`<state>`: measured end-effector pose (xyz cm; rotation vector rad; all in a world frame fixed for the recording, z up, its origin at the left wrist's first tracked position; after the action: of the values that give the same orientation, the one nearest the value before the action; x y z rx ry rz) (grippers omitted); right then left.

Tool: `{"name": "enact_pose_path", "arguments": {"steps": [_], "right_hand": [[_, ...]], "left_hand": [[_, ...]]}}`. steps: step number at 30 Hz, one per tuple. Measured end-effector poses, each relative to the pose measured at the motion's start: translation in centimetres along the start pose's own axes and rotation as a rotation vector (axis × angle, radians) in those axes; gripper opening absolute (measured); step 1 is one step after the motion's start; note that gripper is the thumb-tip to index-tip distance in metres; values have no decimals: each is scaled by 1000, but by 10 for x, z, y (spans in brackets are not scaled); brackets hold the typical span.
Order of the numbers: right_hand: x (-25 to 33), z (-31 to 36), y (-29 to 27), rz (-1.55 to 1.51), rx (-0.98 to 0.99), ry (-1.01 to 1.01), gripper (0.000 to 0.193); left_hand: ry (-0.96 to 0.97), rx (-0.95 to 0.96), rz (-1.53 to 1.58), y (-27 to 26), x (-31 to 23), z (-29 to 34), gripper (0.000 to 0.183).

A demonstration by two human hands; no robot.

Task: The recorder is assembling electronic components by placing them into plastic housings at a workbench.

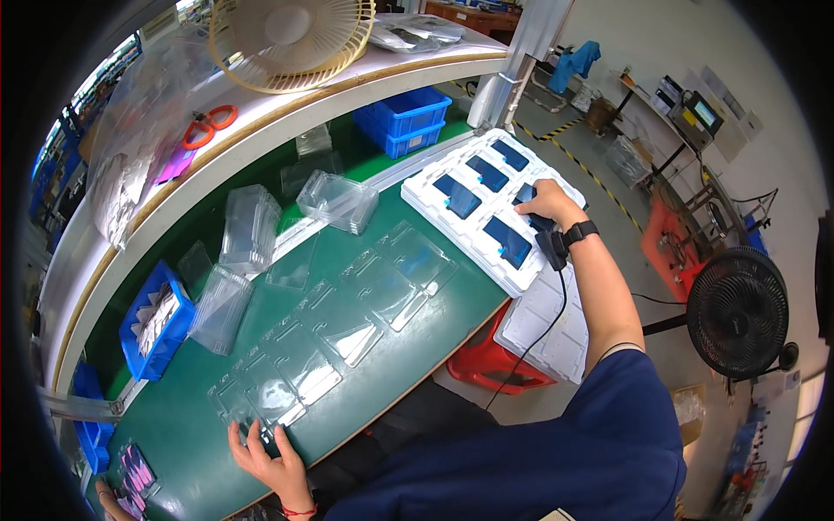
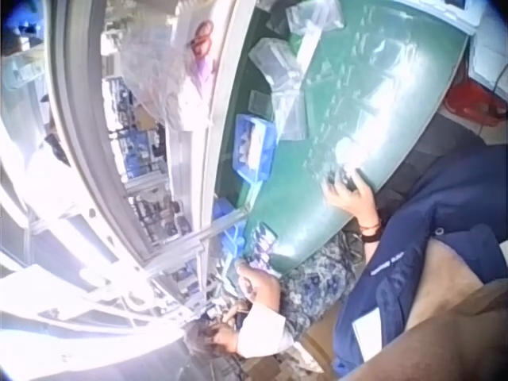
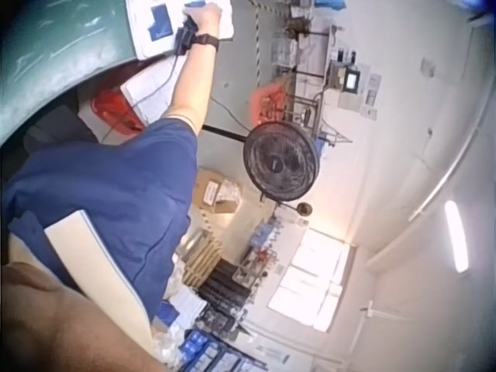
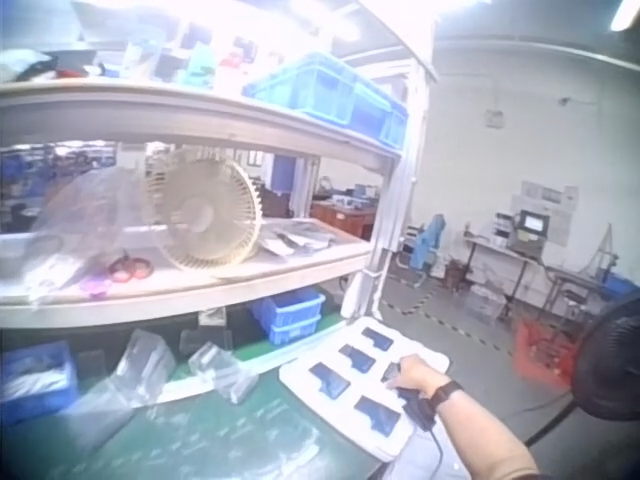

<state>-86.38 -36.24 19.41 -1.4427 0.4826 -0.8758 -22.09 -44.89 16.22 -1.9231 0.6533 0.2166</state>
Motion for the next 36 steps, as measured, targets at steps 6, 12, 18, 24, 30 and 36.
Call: {"name": "enact_pose_path", "arguments": {"steps": [6, 12, 18, 24, 30, 36], "right_hand": [[14, 13, -7, 15, -83, -54, 76], [48, 49, -3, -243, 59, -73, 58], [73, 64, 20, 18, -16, -224, 59], [78, 62, 21, -61, -24, -225, 60], [34, -43, -41, -243, -133, -117, 41], [7, -142, -16, -104, -98, 94, 65]], "left_hand": [[-50, -23, 71, -3, 9, 4, 27], [-24, -8, 45, -3, 7, 3, 24], [-29, -2, 86, -1, 5, 2, 22], [-75, -20, 148, 1, 13, 2, 22], [-57, -8, 128, 4, 12, 2, 20], [-28, -113, 65, -5, 14, 7, 21]]}}
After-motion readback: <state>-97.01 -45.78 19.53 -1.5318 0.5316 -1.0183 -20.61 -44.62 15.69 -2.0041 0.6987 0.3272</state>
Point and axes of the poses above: each hand's wrist, its own z-axis away from the middle knuckle, its own y-axis out of the palm, x = y × z, the point moved 8 cm from there along -z, towards the middle knuckle, and after that the axes turned 2 degrees about -y, right-handed, at the moved point
